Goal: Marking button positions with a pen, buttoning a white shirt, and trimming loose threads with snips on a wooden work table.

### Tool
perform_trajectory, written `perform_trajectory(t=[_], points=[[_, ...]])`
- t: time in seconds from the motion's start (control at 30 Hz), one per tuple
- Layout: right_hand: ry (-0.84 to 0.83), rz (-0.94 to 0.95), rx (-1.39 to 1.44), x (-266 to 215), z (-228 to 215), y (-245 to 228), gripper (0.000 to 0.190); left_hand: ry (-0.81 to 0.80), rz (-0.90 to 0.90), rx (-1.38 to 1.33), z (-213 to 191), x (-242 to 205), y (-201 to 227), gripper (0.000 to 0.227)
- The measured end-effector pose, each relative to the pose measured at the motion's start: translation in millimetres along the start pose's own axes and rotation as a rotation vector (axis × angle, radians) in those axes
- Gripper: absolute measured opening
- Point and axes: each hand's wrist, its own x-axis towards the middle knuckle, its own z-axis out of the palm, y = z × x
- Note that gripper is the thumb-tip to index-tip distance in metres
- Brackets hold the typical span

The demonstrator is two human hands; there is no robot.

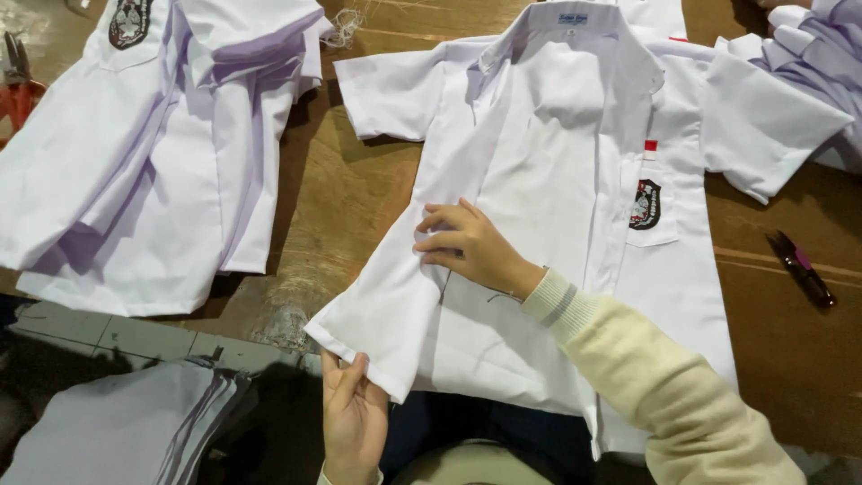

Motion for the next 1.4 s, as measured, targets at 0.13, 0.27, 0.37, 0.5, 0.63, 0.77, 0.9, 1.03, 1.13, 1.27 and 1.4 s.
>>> perform_trajectory(t=[0.13,0.27,0.37,0.5,0.63,0.77,0.9,1.03,1.13,1.27,1.4], points=[[0.016,0.021,0.050,-0.3,-2.3,-1.3,0.008,-0.020,0.048,0.083,-14.2,-1.1,-6.6,0.079],[0.010,0.002,0.054,0.0,-7.2,-6.0,0.005,0.140,0.629,0.307,-28.6,-3.2,-15.7,0.068],[-0.017,-0.046,-0.017,-1.9,-17.8,-13.9,0.005,0.095,1.058,0.610,-32.4,-7.5,-10.4,0.045],[-0.060,-0.066,-0.066,-16.2,-36.8,-16.2,0.011,-0.199,1.217,0.938,-27.9,0.7,-9.8,0.026],[-0.016,-0.091,-0.062,-36.5,-50.6,-16.3,0.016,-0.428,1.180,1.306,-5.5,10.4,-22.1,0.017],[0.032,-0.064,0.090,-47.1,-65.6,-23.6,0.010,-0.433,1.313,1.758,0.2,22.9,-38.3,0.033],[0.037,0.089,0.360,-52.8,-81.9,-35.4,0.008,-0.407,1.307,1.779,-6.0,26.9,-46.4,0.031],[0.080,0.166,0.374,-51.4,-88.9,-36.1,0.006,-0.395,1.347,1.722,-7.2,20.4,-44.6,0.026],[0.161,0.239,0.376,-56.1,-98.0,-38.7,0.008,-0.448,1.406,1.637,-6.7,13.2,-35.2,0.031],[0.185,0.348,0.254,-75.3,-125.1,-66.6,0.008,-0.091,1.268,1.782,-17.8,14.9,-16.5,0.049],[0.179,0.420,0.098,-122.4,-154.9,-97.6,0.007,-0.053,0.904,2.138,-35.2,15.8,-5.3,0.055]])
